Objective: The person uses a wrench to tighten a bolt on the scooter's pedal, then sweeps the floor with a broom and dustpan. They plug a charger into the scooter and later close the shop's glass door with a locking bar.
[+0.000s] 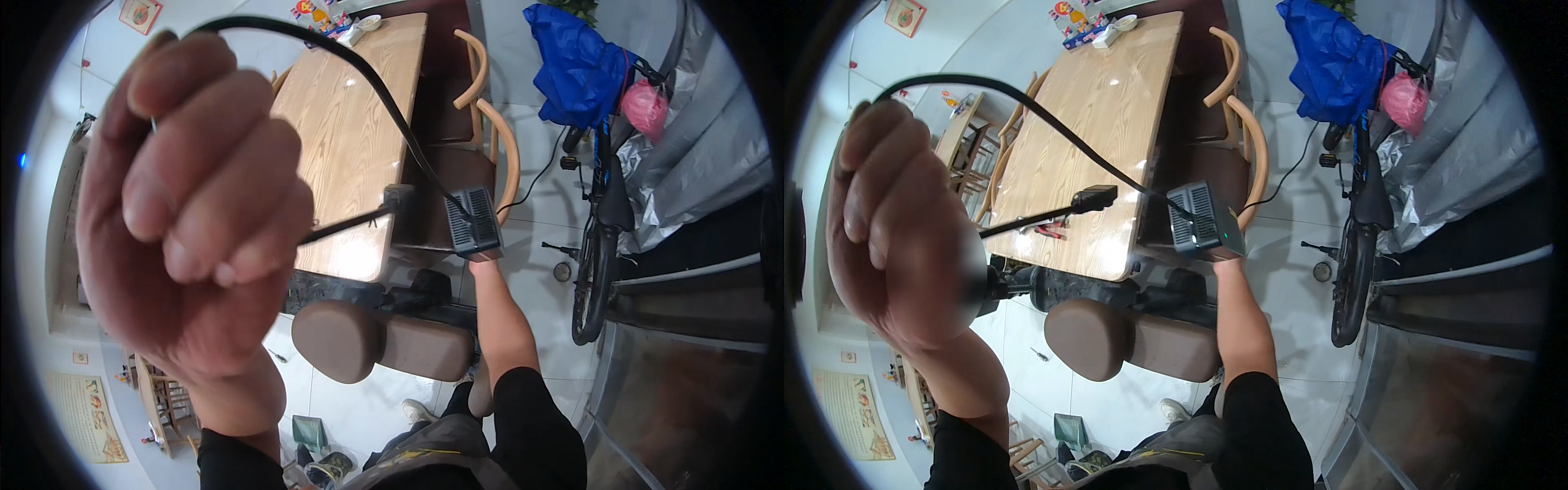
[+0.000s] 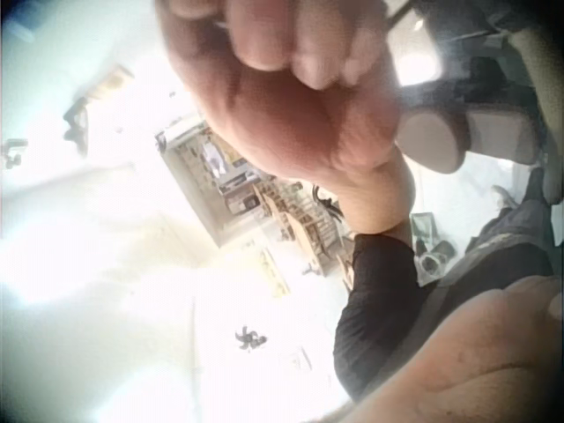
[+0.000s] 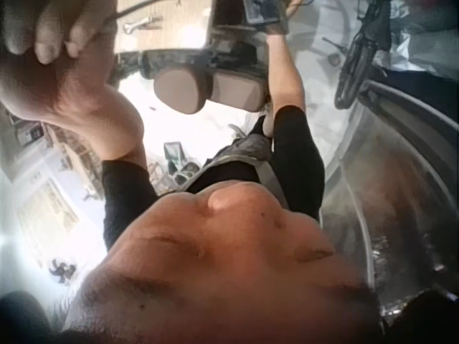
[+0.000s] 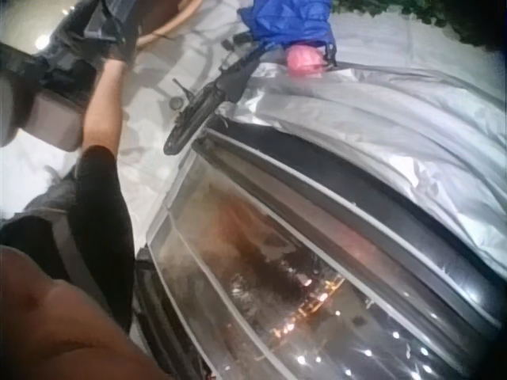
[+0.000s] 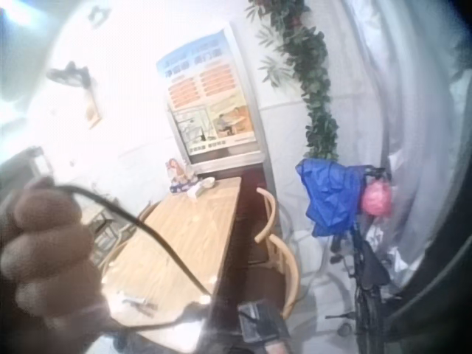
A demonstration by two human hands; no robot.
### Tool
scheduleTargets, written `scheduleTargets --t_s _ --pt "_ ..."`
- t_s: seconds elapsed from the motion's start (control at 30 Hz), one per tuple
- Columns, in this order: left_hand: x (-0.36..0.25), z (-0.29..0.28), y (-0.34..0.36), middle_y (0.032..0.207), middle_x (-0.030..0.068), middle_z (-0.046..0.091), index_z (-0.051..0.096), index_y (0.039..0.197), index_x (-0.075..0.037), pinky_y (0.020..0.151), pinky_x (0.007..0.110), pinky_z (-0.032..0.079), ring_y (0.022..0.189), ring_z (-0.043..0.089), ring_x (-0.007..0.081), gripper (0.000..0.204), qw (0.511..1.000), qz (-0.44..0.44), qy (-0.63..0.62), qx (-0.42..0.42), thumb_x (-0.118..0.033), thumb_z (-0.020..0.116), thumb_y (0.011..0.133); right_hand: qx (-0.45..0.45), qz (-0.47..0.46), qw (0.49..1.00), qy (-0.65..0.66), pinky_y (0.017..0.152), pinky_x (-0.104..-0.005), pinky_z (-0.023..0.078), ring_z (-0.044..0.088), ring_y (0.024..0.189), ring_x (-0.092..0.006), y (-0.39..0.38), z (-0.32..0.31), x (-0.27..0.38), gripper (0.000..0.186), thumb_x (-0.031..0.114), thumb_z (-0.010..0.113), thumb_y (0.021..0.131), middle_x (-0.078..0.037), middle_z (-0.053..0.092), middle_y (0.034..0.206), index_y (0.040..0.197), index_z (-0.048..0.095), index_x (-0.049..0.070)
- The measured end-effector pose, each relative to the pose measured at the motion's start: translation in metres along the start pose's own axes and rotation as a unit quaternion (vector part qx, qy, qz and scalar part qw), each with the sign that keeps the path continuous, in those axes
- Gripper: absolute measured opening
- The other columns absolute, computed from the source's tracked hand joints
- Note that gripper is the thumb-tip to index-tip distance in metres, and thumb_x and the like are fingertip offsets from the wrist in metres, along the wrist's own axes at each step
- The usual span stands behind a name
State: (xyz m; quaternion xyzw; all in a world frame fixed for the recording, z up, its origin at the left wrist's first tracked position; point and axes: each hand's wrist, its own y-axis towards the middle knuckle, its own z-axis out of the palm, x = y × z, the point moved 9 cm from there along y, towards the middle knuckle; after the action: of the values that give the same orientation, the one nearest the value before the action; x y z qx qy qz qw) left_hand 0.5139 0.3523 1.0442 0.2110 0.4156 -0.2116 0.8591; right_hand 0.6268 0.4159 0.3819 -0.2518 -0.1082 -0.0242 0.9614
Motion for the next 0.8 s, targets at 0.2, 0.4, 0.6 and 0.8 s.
scheduleTargets --t_s 0.2,0.4,0.6,0.8 --pt "-0.039 0.026 0.038 0.071 0.0026 0.048 0.045 0.090 -0.007 0.047 0.021 0.035 0.053 0.039 0.0087 0.023 0.993 0.094 0.052 0.037 -0.017 0.030 0.106 -0.281 -0.059 0.943 -0.165 0.050 -0.0307 0.051 0.054 0.055 -0.0180 -0.064 -0.043 0.024 0.018 0.013 0.067 0.081 -0.006 0.057 0.075 0.094 0.056 0.006" --pt "-0.041 0.067 0.084 0.074 0.0039 0.050 0.046 0.093 -0.004 0.046 0.020 0.034 0.054 0.039 0.0075 0.021 0.977 0.184 0.089 0.052 -0.015 0.033 0.105 -0.335 -0.107 0.924 -0.150 0.049 -0.0333 0.052 0.045 0.042 -0.0169 -0.126 -0.059 0.093 0.015 0.012 0.065 0.080 -0.005 0.049 0.058 0.079 0.052 0.006" --pt "0.029 0.057 0.102 0.073 0.0037 0.048 0.045 0.094 -0.003 0.045 0.020 0.032 0.055 0.038 0.0077 0.019 0.991 0.093 0.068 -0.072 -0.014 0.033 0.104 -0.314 -0.122 0.930 -0.146 0.048 -0.0319 0.049 0.046 0.046 -0.0156 -0.172 -0.104 0.149 0.014 0.012 0.063 0.080 -0.003 0.048 0.059 0.075 0.052 0.006" --pt "0.167 -0.025 0.095 0.070 0.0005 0.046 0.047 0.089 -0.008 0.049 0.024 0.030 0.053 0.036 0.0097 0.019 0.976 -0.097 -0.075 -0.179 -0.019 0.040 0.103 -0.351 -0.184 0.903 -0.165 0.052 -0.0288 0.048 0.045 0.052 -0.0118 -0.206 -0.144 0.203 0.010 0.011 0.063 0.078 -0.001 0.047 0.063 0.076 0.054 0.007"
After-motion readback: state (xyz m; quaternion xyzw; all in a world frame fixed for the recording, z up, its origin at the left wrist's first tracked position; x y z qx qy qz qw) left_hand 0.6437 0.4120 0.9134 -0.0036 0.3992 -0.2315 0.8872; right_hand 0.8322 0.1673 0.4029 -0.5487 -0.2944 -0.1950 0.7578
